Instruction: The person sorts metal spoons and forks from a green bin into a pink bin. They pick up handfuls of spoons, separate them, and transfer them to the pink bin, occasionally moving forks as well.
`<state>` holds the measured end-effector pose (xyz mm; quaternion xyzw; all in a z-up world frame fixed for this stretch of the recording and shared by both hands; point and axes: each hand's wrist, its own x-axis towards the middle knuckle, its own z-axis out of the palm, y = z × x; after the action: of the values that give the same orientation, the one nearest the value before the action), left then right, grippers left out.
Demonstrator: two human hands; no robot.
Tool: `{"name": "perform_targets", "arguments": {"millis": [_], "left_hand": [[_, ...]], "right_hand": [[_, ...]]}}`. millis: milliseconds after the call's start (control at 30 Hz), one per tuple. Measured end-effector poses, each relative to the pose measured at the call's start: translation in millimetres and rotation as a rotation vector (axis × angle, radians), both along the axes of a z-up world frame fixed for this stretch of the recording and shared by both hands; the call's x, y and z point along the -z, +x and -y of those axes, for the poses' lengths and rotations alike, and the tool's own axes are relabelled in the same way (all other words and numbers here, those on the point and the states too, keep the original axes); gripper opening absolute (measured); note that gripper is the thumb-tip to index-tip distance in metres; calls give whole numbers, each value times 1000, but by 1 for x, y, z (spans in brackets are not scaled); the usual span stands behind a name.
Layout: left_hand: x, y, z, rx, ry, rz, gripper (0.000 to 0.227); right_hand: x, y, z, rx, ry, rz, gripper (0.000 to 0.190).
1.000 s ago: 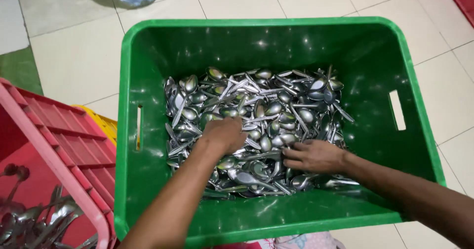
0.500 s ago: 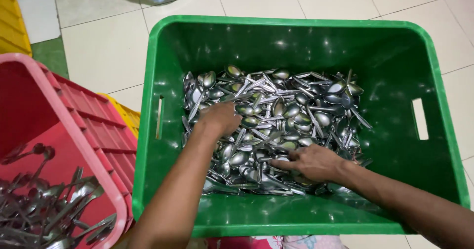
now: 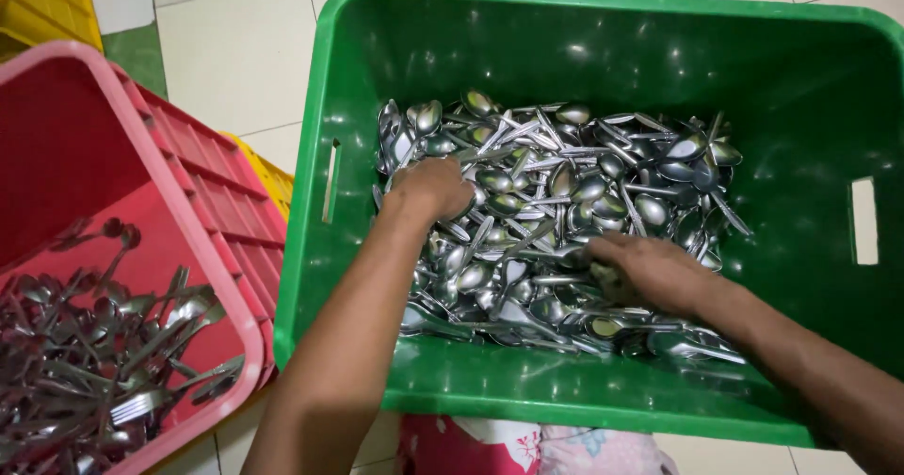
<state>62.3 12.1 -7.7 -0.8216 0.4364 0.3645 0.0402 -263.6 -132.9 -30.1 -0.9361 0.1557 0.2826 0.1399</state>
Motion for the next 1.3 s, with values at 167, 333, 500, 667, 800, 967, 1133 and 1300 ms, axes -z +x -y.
{"name": "perform_targets", "arguments": {"millis": [167,333,500,667,800,967,1133,1300], "left_hand": [[11,-4,0,13,-20,-45,61],[-2,-7,1,-11,-14,-89,63],[-11,-7,4,21,-70,-70,59],[4,-7,13,36,-86,-60,58],[1,-19,6,51,-36,-46,52],[-21,-59,1,262,-24,-106,45],[-1,-131,-12,663,134,-238,34],[112,-149,-12,733,-96,-48,24]], "right_hand": [[20,-16,4,14,-1,-27,54],[-16,-5,-1,209,181,2,50],[-31,2,5,627,330,178,38],[-35,-1,10,651,314,147,42],[-6,-15,34,521,125,132,56],[-44,-24,42,550,216,302,40],[-85,-7,34,1034,674,406,34],[-145,28,-10,1026,507,405,62]]}}
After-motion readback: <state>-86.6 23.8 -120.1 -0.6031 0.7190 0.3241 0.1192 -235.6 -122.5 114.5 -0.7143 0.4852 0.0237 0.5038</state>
